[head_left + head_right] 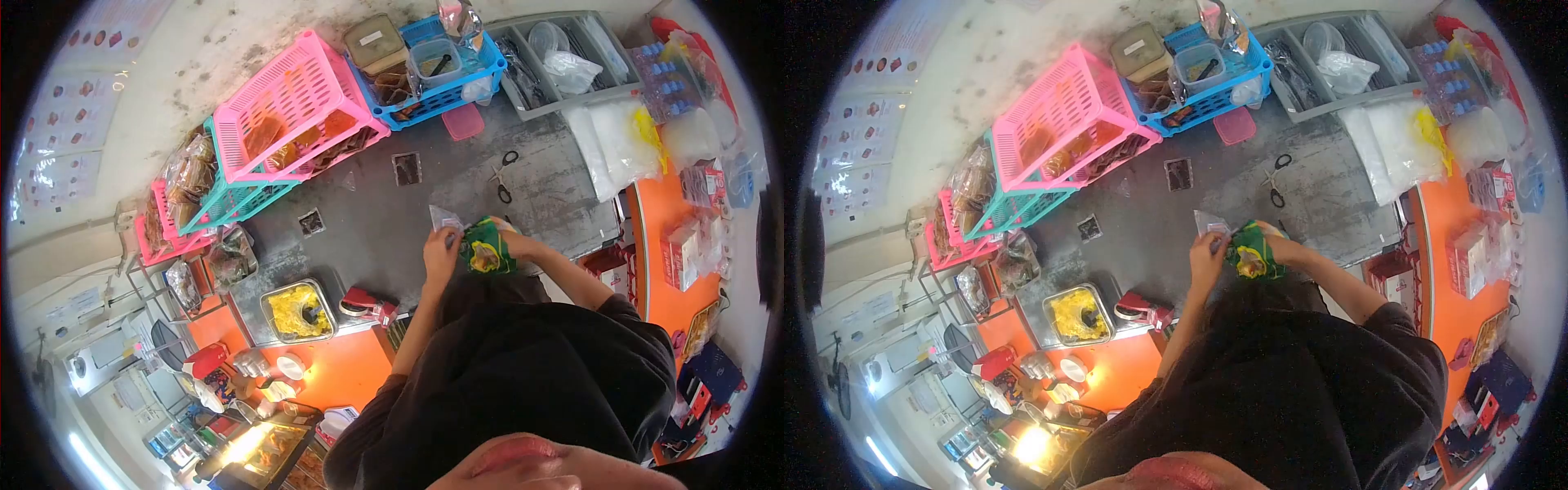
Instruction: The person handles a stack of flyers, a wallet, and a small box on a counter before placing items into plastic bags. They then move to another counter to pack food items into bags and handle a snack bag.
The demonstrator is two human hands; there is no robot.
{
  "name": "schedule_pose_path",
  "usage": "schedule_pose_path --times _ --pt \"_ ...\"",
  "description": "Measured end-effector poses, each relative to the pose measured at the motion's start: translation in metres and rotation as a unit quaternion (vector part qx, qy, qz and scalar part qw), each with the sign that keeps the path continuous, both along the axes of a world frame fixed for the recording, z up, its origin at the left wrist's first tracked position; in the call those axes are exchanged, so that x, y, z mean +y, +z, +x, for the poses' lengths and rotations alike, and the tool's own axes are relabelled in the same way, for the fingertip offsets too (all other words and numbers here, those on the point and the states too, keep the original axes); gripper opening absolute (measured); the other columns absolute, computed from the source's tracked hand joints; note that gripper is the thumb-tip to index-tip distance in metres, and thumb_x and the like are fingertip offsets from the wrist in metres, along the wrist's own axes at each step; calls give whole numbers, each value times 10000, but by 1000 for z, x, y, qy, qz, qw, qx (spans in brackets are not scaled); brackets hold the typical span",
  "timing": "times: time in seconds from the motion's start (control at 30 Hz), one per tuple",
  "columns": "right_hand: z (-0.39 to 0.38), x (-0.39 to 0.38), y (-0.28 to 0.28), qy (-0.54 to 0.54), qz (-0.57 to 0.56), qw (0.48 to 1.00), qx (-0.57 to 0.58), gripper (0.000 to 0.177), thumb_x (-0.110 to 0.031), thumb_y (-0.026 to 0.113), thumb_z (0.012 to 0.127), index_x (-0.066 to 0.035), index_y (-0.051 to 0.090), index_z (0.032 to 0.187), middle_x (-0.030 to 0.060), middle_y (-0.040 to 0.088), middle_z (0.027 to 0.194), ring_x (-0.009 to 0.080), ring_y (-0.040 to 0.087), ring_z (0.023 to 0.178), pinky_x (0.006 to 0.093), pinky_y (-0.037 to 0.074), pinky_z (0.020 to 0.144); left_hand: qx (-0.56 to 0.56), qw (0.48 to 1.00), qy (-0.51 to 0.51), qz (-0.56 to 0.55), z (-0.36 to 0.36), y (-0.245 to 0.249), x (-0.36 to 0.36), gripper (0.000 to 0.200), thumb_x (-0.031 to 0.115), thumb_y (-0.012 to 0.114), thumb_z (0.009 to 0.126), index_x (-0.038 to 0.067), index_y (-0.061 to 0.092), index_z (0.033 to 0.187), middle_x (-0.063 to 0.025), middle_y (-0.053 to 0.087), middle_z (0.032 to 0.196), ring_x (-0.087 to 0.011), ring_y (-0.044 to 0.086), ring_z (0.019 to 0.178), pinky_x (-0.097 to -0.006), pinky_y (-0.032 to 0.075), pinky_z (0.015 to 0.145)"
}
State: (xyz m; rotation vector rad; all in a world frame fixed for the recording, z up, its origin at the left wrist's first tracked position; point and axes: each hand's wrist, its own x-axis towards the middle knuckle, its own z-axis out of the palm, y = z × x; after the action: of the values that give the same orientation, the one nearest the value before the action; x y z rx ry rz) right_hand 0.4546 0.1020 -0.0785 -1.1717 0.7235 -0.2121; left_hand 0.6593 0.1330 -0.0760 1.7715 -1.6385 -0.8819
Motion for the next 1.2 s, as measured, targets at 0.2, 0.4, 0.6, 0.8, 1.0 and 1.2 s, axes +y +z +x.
schedule_pose_path --times 0.2,0.4,0.6,0.8,1.0,1.2 --pt "22 -83 144 102 -167 980 41 320 -203 624 831 -8 557 1076 109 655 900 175 649 796 301 505 677 -6 995 31 -93 31 21 -22 149 52 656 791 -18 623 918 -163 608 915 -316 614 792 -381 471 680" --pt "48 -178 19 -364 77 925 -81 375 -169 636 865 10 449 1136 124 628 959 224 648 819 310 553 679 170 966 191 33 101 -52 15 161 121 602 867 -13 626 954 -112 616 903 -195 608 829 -303 478 710" --pt "124 -269 -122 -536 -142 825 -109 254 -133 648 844 44 535 988 131 625 941 247 656 784 332 547 622 265 934 239 35 108 -30 32 149 128 593 889 3 605 970 0 567 864 -63 488 759 -212 410 644" --pt "156 -274 -109 -419 -520 699 258 211 -110 668 773 -1 609 943 162 629 808 300 630 693 372 511 621 332 903 269 47 123 -24 40 86 100 572 887 27 578 932 37 502 822 -49 427 714 -198 345 616" --pt "156 -139 -13 -97 -205 970 83 416 -238 659 826 -99 541 1200 160 563 1172 277 524 1108 371 430 902 382 891 246 11 130 -17 42 73 101 560 887 33 557 912 33 489 832 -58 434 766 -207 349 668" --pt "173 15 12 -44 -136 989 -31 772 -220 758 753 -108 334 1389 138 495 1250 213 468 1155 345 378 988 389 896 213 0 115 5 56 118 97 541 895 35 517 993 -2 495 935 -91 459 827 -231 380 771"
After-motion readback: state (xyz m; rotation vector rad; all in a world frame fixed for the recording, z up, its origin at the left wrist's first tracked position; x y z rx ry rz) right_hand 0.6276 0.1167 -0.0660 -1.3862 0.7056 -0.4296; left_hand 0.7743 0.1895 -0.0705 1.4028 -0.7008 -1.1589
